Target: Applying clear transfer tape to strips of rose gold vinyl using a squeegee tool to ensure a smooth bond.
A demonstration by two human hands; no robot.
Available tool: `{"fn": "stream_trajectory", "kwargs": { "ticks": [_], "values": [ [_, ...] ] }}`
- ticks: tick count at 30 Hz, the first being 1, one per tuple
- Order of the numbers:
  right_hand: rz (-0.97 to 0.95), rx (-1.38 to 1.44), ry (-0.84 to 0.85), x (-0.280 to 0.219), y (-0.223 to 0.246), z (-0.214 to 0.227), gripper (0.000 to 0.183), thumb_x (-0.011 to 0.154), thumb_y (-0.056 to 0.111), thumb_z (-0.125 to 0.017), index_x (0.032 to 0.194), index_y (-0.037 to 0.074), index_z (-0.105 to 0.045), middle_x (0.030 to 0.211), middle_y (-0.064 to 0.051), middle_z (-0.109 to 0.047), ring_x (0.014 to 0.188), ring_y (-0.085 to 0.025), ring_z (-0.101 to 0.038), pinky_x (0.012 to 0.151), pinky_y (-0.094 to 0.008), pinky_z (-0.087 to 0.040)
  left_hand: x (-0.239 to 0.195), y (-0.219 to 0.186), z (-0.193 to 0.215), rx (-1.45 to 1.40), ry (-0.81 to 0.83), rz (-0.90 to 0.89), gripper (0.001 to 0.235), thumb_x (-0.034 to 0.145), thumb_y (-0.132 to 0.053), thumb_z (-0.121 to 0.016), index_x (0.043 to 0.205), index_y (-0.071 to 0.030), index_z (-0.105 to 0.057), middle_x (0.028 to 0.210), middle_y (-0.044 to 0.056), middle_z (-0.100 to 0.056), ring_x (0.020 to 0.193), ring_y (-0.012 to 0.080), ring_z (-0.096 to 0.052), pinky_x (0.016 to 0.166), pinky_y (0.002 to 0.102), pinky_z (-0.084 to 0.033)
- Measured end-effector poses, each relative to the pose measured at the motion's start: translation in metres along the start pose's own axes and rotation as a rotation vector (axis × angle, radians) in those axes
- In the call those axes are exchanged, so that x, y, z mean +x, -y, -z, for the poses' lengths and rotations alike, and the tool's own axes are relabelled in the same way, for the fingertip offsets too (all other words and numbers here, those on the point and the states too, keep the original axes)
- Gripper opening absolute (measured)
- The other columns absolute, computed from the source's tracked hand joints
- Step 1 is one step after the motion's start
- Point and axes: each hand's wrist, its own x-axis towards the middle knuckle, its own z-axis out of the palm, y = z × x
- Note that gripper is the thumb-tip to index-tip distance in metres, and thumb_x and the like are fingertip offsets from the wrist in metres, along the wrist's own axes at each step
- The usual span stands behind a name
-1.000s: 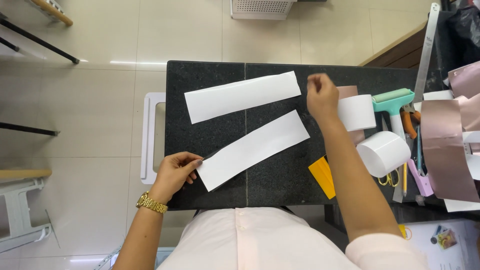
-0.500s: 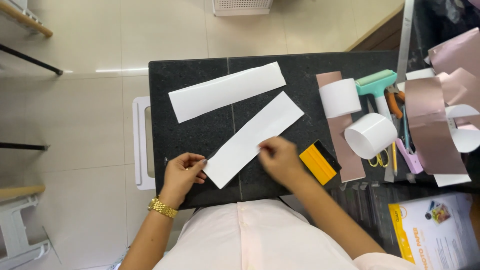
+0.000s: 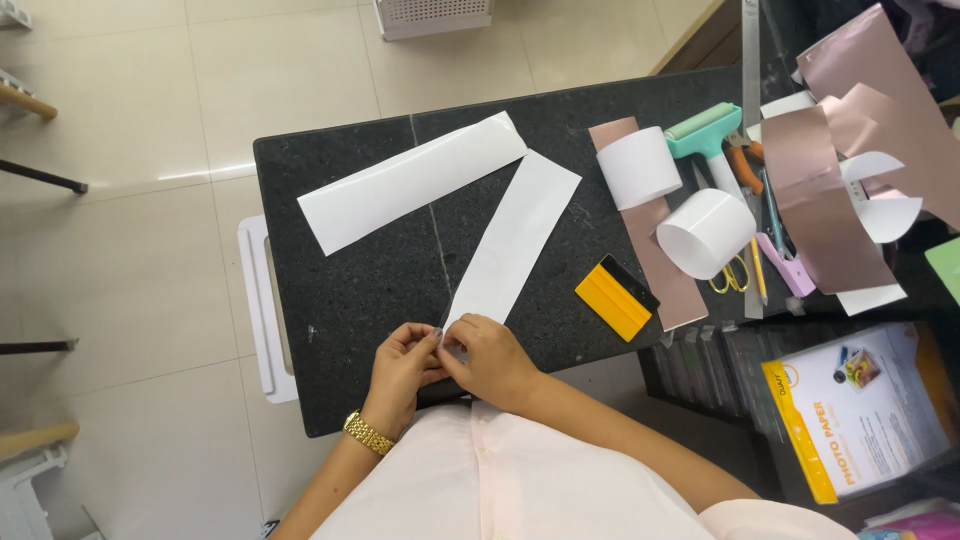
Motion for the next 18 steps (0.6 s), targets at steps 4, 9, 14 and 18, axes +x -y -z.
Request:
{"fn": "stream_trajectory", "kwargs": {
  "ticks": [4, 9, 14, 18],
  "values": [
    [-0.023, 0.021, 0.011, -0.007, 0.012, 0.008, 0.013, 0.092, 0.017, -0.070, 0.086, 0.006, -0.069, 0.073, -0.006, -0.066, 0.071, -0.020, -0.069, 0.065, -0.029, -0.057, 0.007, 0.008, 0.004, 0.002, 0.018, 0.012, 0.013, 0.093, -0.010, -0.069, 0.101, 0.001, -0.065, 0.079, 0.013, -0.066, 0.068, 0.0250, -0.073, 0.066, 0.038, -0.065],
    [-0.010, 0.012, 0.023, -0.009, 0.017, 0.013, 0.013, 0.094, 0.015, -0.066, 0.088, 0.004, -0.069, 0.074, -0.008, -0.066, 0.071, -0.022, -0.069, 0.064, -0.030, -0.058, 0.013, 0.013, 0.006, -0.024, 0.034, 0.017, 0.009, 0.094, -0.008, -0.066, 0.099, 0.000, -0.064, 0.080, 0.012, -0.064, 0.069, 0.0271, -0.074, 0.068, 0.041, -0.065],
    [-0.007, 0.038, 0.001, -0.014, 0.016, 0.008, 0.010, 0.093, 0.013, -0.066, 0.088, 0.005, -0.069, 0.077, -0.009, -0.066, 0.072, -0.023, -0.069, 0.065, -0.031, -0.058, 0.008, 0.008, 0.005, 0.004, 0.025, 0.005, 0.010, 0.093, -0.006, -0.066, 0.099, 0.001, -0.064, 0.079, 0.012, -0.063, 0.068, 0.0282, -0.074, 0.066, 0.041, -0.065],
    [0.001, 0.104, -0.021, -0.018, 0.020, 0.010, 0.007, 0.090, 0.013, -0.069, 0.093, 0.006, -0.069, 0.085, -0.009, -0.068, 0.076, -0.024, -0.072, 0.066, -0.033, -0.060, 0.013, 0.011, 0.010, 0.029, -0.014, -0.058, 0.019, 0.091, -0.003, -0.065, 0.108, 0.006, -0.062, 0.079, 0.012, -0.060, 0.065, 0.0237, -0.070, 0.065, 0.039, -0.066]
  ]
}}
